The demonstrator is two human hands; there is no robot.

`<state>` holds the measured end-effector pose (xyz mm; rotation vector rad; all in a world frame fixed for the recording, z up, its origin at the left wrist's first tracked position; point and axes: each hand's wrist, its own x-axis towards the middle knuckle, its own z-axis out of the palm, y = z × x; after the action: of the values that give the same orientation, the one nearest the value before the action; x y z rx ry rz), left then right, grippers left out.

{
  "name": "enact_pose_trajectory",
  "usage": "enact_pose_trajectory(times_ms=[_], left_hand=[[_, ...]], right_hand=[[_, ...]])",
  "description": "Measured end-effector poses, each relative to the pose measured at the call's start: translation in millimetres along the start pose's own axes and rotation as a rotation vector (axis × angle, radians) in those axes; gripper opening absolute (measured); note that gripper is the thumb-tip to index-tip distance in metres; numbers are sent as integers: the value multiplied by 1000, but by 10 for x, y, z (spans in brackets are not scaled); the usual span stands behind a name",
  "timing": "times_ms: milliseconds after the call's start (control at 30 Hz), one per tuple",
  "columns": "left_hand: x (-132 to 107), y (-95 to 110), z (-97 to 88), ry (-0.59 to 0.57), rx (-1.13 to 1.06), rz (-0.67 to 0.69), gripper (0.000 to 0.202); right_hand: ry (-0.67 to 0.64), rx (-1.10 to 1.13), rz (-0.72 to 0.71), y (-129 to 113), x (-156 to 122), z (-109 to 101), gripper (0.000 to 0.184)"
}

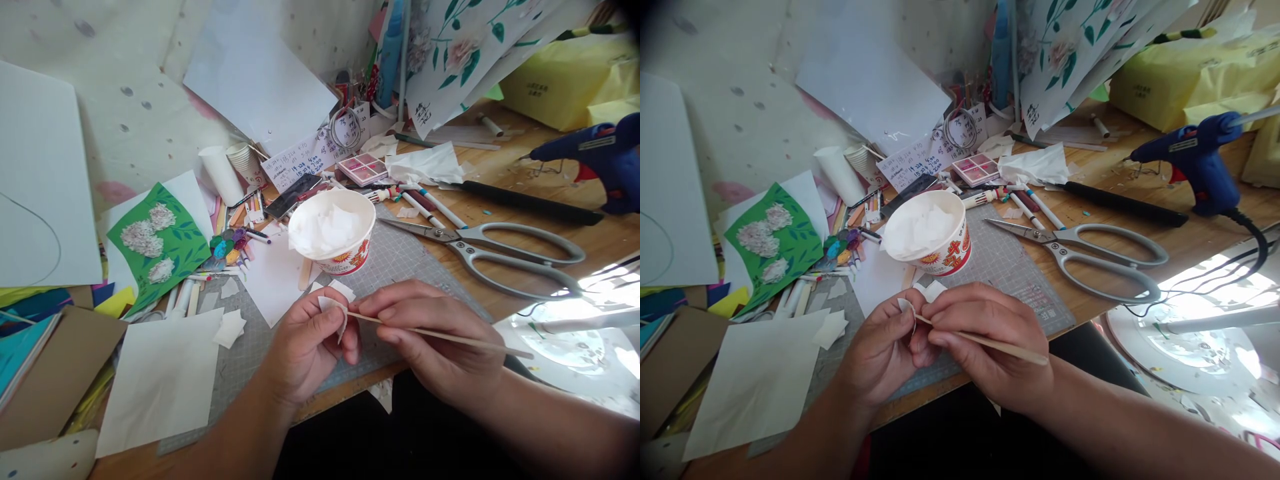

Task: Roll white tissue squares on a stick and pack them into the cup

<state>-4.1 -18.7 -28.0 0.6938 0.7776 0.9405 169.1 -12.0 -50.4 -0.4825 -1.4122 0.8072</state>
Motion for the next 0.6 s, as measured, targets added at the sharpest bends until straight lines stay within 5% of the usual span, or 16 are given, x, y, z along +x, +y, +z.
enact_pose_trajectory(times_ms=[267,600], left_hand=[[-3,83,-42,18,217,59,14],[-19,108,-63,-3,286,6,12]], right_hand=[[-35,184,162,-2,72,-88,15],[-98,246,176,-10,93,-137,21]])
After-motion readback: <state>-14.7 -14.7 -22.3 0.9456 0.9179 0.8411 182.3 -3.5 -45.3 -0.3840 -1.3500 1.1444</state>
